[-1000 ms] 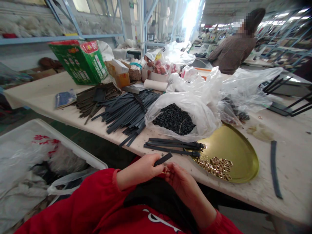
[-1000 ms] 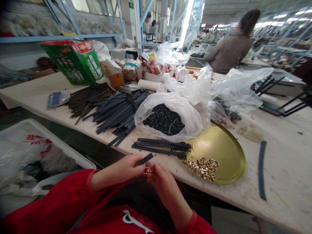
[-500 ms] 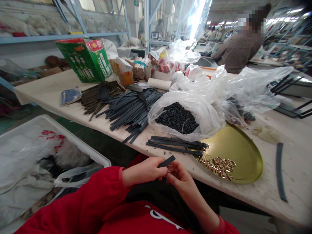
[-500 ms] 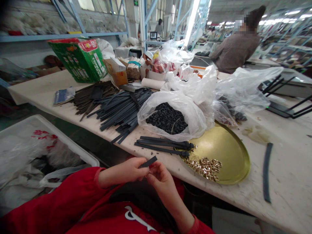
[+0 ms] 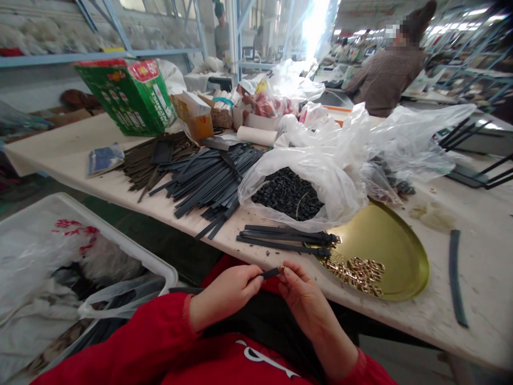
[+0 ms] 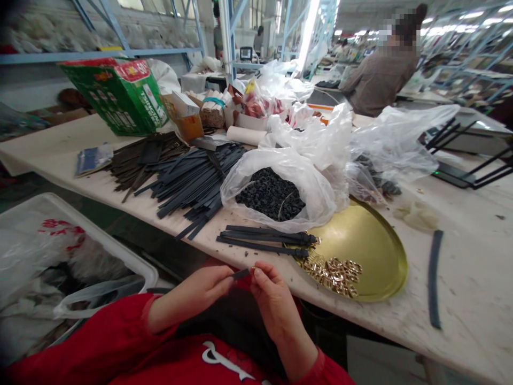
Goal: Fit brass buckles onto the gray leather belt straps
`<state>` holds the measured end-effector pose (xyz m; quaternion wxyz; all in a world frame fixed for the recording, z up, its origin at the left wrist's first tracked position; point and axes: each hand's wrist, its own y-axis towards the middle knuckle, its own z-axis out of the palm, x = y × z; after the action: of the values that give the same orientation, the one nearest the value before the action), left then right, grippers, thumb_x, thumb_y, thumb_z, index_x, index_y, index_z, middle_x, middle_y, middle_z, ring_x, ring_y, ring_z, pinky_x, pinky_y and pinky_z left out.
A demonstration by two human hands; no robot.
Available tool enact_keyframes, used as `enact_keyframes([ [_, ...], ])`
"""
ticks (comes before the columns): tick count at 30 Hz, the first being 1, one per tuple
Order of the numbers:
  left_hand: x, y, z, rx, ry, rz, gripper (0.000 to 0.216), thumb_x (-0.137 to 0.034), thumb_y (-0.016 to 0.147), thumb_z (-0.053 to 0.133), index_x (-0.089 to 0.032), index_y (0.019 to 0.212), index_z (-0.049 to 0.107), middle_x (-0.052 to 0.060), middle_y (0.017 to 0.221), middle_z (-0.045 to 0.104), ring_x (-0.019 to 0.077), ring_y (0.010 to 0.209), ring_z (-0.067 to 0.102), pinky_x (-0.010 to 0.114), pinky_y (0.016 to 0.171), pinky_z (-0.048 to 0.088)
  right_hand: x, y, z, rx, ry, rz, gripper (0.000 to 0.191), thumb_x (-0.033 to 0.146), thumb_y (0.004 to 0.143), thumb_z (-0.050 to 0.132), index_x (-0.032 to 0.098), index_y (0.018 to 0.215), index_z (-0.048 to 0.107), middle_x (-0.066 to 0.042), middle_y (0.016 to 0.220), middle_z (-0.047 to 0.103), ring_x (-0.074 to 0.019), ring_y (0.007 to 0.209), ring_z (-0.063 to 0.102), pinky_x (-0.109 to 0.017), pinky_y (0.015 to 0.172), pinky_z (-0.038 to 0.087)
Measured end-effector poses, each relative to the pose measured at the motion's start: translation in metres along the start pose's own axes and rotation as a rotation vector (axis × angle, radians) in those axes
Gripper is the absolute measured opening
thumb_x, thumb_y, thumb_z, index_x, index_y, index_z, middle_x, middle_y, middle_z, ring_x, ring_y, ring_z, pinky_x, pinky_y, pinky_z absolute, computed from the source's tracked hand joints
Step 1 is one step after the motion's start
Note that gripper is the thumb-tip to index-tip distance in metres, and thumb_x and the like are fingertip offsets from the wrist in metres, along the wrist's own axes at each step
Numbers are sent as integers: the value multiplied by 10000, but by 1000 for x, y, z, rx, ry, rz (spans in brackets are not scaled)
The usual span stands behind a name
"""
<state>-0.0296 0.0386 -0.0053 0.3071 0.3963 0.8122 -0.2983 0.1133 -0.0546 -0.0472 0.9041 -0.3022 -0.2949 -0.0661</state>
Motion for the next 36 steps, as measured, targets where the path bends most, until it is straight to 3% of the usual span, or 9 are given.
enact_keyframes([
  [14,9,2,6,-17,59,68,255,-245,890,364,-171,908,608,34,871,637,154,787,566,216,698,397,-5,-2,3,-52,139,172,395,162,486,834,200,835,654,50,682,654,-37,564,598,-85,547,521],
  [21,8,0,14,-16,123,96,243,-234,888,368,-166,805,587,18,776,622,135,691,546,208,614,369,-15,-7,5,-90,-104,-48,286,284,558,802,186,787,661,52,644,626,-42,520,547,-117,492,481],
  [25,9,-4,13,0,134,117,223,-232,877,392,-169,766,575,4,733,606,124,648,523,205,574,338,-15,-9,3,-84,-169,-7,313,330,560,791,181,809,675,37,666,613,-58,538,533,-157,511,471],
  [27,8,-5,13,5,89,120,222,-223,877,389,-173,787,586,4,756,610,125,670,528,200,597,346,-16,-10,2,-50,-293,-34,321,377,605,752,185,852,678,27,681,612,-73,555,524,-184,529,461],
  [32,1,-7,12,21,-73,139,270,-224,889,355,-175,779,596,-8,747,593,111,668,516,186,621,355,-18,-15,1,47,-700,-289,268,408,695,667,169,818,676,22,597,570,-113,577,492,-232,569,408],
  [36,-5,-10,8,67,-190,43,198,-219,854,403,-164,779,578,-27,677,562,98,603,492,184,558,343,-21,-16,-1,6,-562,-262,251,406,710,656,187,830,644,47,580,537,-96,557,463,-218,553,380],
])
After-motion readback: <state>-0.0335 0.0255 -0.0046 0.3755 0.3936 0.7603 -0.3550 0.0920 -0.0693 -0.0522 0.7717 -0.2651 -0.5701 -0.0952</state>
